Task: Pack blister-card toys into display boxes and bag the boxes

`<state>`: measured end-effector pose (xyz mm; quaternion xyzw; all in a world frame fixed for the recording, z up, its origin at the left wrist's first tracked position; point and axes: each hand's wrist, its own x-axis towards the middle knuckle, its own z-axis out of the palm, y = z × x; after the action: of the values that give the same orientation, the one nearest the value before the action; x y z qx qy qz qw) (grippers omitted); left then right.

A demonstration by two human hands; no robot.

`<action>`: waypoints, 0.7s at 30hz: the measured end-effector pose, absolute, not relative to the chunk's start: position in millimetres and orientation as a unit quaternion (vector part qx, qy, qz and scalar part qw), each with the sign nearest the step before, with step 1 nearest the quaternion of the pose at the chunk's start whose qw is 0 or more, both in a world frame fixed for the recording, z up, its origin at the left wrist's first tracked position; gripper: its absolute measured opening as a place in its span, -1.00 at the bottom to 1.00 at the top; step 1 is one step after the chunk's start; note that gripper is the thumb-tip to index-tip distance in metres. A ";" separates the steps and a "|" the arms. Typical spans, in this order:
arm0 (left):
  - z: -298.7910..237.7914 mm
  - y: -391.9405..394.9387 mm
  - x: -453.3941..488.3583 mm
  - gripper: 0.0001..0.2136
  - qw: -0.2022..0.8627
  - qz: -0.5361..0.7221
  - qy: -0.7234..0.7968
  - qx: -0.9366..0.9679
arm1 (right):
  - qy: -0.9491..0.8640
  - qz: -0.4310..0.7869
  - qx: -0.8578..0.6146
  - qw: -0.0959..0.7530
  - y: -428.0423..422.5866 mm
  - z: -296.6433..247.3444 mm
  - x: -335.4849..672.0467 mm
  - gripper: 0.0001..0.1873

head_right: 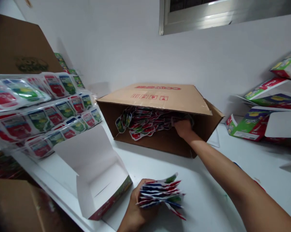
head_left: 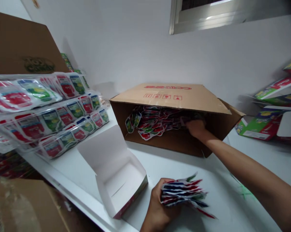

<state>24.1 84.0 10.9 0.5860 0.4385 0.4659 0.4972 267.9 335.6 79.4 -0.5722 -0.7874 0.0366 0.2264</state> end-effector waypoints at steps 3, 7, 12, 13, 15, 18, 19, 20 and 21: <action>11.9 81.5 21.5 -0.62 0.501 0.470 0.422 0.592 | -0.791 0.063 -0.581 0.179 300.1 58.8 260.6 -0.72; 14.9 78.4 18.3 -0.61 0.514 0.460 0.405 0.600 | -0.787 0.092 -0.582 0.182 266.9 54.8 263.3 -0.69; 16.7 77.9 17.3 -0.61 0.515 0.444 0.410 0.607 | -0.783 0.114 -0.570 0.221 240.1 88.4 271.2 -0.73; 14.7 78.7 17.3 -0.60 0.497 0.450 0.409 0.618 | -0.798 0.129 -0.548 0.216 233.0 97.5 269.0 -0.73; 8.7 80.9 17.0 -0.58 0.425 0.475 0.409 0.653 | -0.844 0.175 -0.474 0.177 215.9 114.3 258.2 -0.74; -1.8 83.7 15.2 -0.58 0.304 0.500 0.418 0.695 | -0.901 0.258 -0.346 0.045 188.7 129.0 229.5 -0.78; -4.7 83.8 14.3 -0.59 0.294 0.495 0.416 0.704 | -0.907 0.278 -0.316 0.006 181.4 130.2 219.1 -0.79; -6.9 83.3 13.4 -0.58 0.302 0.490 0.408 0.709 | -0.910 0.290 -0.296 -0.019 175.7 129.6 209.6 -0.80; -8.5 82.3 12.5 -0.57 0.321 0.486 0.397 0.709 | -0.911 0.297 -0.285 -0.031 171.6 127.5 201.7 -0.80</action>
<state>12.5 82.3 -8.5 0.7090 0.3975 0.4860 0.3213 201.7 171.6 127.5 -0.2850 -0.9108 0.2970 -0.0311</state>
